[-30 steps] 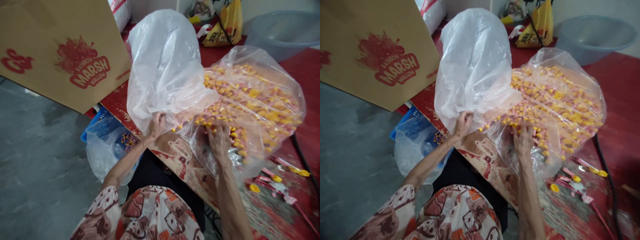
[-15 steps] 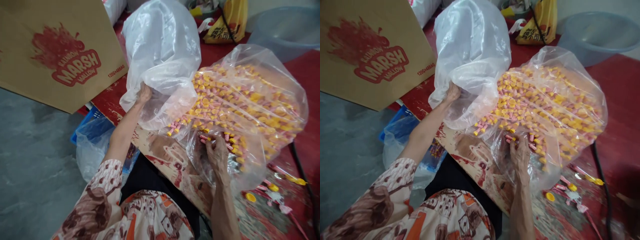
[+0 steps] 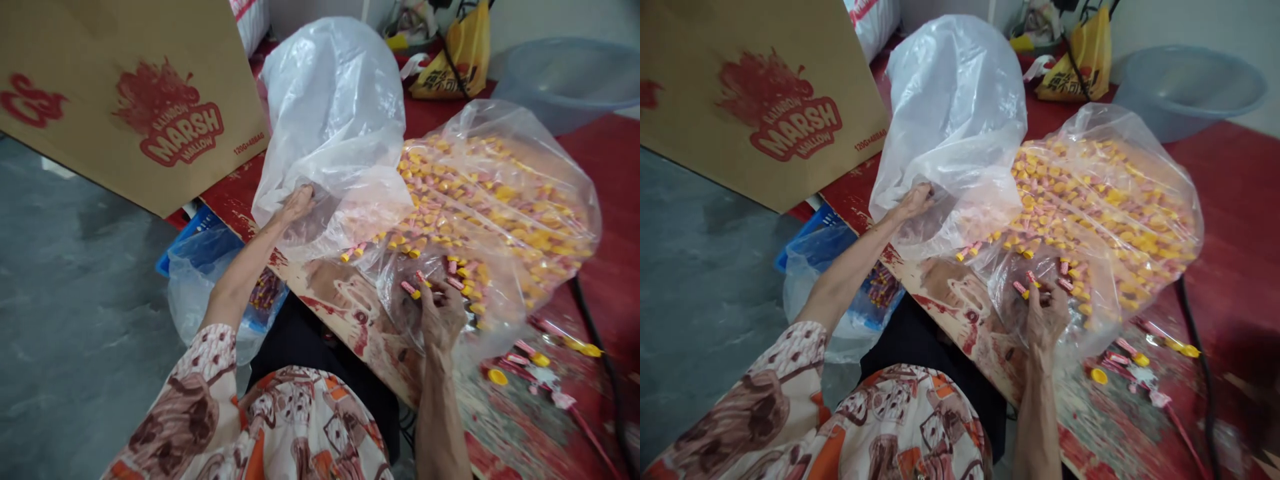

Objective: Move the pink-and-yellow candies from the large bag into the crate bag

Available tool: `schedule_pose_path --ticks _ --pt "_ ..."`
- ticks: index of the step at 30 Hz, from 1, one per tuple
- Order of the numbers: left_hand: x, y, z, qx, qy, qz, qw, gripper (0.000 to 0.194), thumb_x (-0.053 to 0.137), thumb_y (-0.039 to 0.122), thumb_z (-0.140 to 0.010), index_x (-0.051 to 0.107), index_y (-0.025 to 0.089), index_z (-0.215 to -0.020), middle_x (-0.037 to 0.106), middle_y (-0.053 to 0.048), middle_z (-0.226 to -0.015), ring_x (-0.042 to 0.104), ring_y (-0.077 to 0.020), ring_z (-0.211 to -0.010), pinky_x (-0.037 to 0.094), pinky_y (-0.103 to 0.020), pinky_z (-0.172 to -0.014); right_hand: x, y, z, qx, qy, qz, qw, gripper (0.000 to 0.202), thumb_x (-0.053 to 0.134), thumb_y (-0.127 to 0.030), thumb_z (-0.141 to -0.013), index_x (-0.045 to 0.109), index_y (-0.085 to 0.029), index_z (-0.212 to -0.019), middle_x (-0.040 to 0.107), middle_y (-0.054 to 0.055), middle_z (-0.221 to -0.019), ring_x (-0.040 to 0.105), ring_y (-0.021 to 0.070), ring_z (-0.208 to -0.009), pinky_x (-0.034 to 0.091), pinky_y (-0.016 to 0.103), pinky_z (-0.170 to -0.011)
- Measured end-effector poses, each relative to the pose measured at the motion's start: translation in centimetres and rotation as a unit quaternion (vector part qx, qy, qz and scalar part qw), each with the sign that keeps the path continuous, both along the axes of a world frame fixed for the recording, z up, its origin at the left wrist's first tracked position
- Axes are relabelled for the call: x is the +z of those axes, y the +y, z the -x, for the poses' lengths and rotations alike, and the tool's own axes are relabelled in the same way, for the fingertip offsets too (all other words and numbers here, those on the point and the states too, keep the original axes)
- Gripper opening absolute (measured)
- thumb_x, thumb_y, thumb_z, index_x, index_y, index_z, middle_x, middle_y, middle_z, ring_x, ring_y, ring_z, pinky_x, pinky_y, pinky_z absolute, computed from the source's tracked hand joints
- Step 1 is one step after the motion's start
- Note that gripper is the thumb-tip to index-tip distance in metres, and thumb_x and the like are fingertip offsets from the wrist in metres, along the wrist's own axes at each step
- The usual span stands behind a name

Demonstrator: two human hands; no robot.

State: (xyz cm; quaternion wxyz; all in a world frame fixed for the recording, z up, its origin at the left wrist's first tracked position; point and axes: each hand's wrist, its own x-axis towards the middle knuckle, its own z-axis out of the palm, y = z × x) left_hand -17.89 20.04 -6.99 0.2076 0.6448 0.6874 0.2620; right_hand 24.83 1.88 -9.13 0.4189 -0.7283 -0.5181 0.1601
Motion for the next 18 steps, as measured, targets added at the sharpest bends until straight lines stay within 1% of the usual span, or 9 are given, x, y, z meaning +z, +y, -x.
schedule_pose_path --ticks 2,3,5,7,8,10,13,16,18 --pt "0.8 -1.0 -0.8 0.006 -0.008 -0.002 1.000 0.016 0.076 0.015 -0.100 0.080 0.017 -0.115 0.084 -0.011 -0.120 0.077 -0.0293 -0.120 0.064 -0.044 -0.117 -0.3 -0.2 -0.6 -0.010 -0.035 -0.020 0.999 0.084 0.054 -0.099 -0.097 0.081 -0.020 -0.104 0.074 0.011 -0.092 0.062 0.0254 -0.077 0.058 0.046 -0.083" --pt "1.2 -1.7 -1.1 0.012 -0.024 -0.001 1.000 0.023 0.073 0.016 -0.102 0.081 0.017 -0.124 0.084 -0.009 -0.117 0.078 -0.0271 -0.114 0.065 -0.041 -0.112 -0.3 -0.2 -0.8 -0.007 -0.045 -0.021 0.999 0.083 0.051 -0.098 -0.097 0.080 -0.021 -0.103 0.075 0.013 -0.095 0.063 0.0259 -0.078 0.058 0.047 -0.083" --pt "1.9 -3.7 -1.7 0.027 -0.091 0.010 0.995 0.037 0.070 0.022 -0.105 0.081 0.017 -0.140 0.081 -0.004 -0.101 0.075 -0.0216 -0.090 0.066 -0.033 -0.087 -0.1 -0.2 -1.3 -0.005 -0.029 -0.013 0.999 0.079 0.053 -0.096 -0.098 0.078 -0.021 -0.104 0.077 0.015 -0.099 0.064 0.0260 -0.078 0.058 0.046 -0.080" --pt "2.6 -6.1 -2.5 0.027 -0.185 0.022 0.982 0.044 0.071 0.032 -0.105 0.081 0.018 -0.146 0.075 -0.001 -0.086 0.062 -0.0167 -0.067 0.054 -0.027 -0.063 0.6 -0.3 -1.2 -0.010 0.037 -0.015 0.999 0.072 0.063 -0.092 -0.096 0.079 -0.023 -0.106 0.077 0.011 -0.097 0.065 0.0248 -0.076 0.057 0.041 -0.074" --pt "3.0 -7.4 -3.0 0.014 -0.225 0.026 0.974 0.046 0.074 0.037 -0.104 0.082 0.019 -0.145 0.072 0.000 -0.081 0.056 -0.0151 -0.060 0.048 -0.026 -0.057 1.2 -0.5 -0.9 -0.005 0.081 -0.021 0.996 0.069 0.069 -0.091 -0.095 0.079 -0.023 -0.107 0.076 0.009 -0.094 0.065 0.0238 -0.075 0.056 0.039 -0.070" --pt "3.8 -9.9 -4.3 -0.039 -0.265 0.032 0.963 0.048 0.080 0.046 -0.101 0.084 0.021 -0.141 0.070 0.001 -0.078 0.052 -0.0133 -0.057 0.043 -0.025 -0.053 2.6 -1.0 0.3 0.037 0.173 -0.026 0.984 0.066 0.079 -0.089 -0.092 0.080 -0.024 -0.105 0.075 0.004 -0.089 0.064 0.0211 -0.071 0.054 0.035 -0.066" --pt "4.8 -13.1 -6.8 -0.130 -0.274 0.073 0.950 0.049 0.084 0.057 -0.100 0.087 0.024 -0.136 0.070 0.001 -0.078 0.054 -0.0130 -0.060 0.044 -0.024 -0.054 4.3 -1.8 3.1 0.143 0.276 0.000 0.951 0.062 0.089 -0.085 -0.089 0.082 -0.025 -0.105 0.077 0.003 -0.092 0.065 0.0190 -0.073 0.056 0.032 -0.065" --pt "5.2 -15.2 -8.6 -0.192 -0.259 0.130 0.938 0.047 0.082 0.063 -0.103 0.089 0.025 -0.131 0.067 0.000 -0.075 0.054 -0.0138 -0.058 0.044 -0.025 -0.054 4.6 -2.4 6.1 0.221 0.328 0.043 0.918 0.059 0.090 -0.084 -0.092 0.080 -0.027 -0.105 0.078 0.002 -0.097 0.068 0.0196 -0.081 0.058 0.032 -0.070" --pt "5.3 -15.9 -9.1 -0.209 -0.244 0.149 0.935 0.047 0.081 0.065 -0.105 0.088 0.026 -0.130 0.065 0.001 -0.073 0.052 -0.0142 -0.055 0.044 -0.026 -0.052 4.1 -2.9 7.6 0.242 0.355 0.050 0.902 0.060 0.088 -0.085 -0.093 0.077 -0.028 -0.105 0.076 0.000 -0.095 0.067 0.0190 -0.081 0.056 0.031 -0.070"
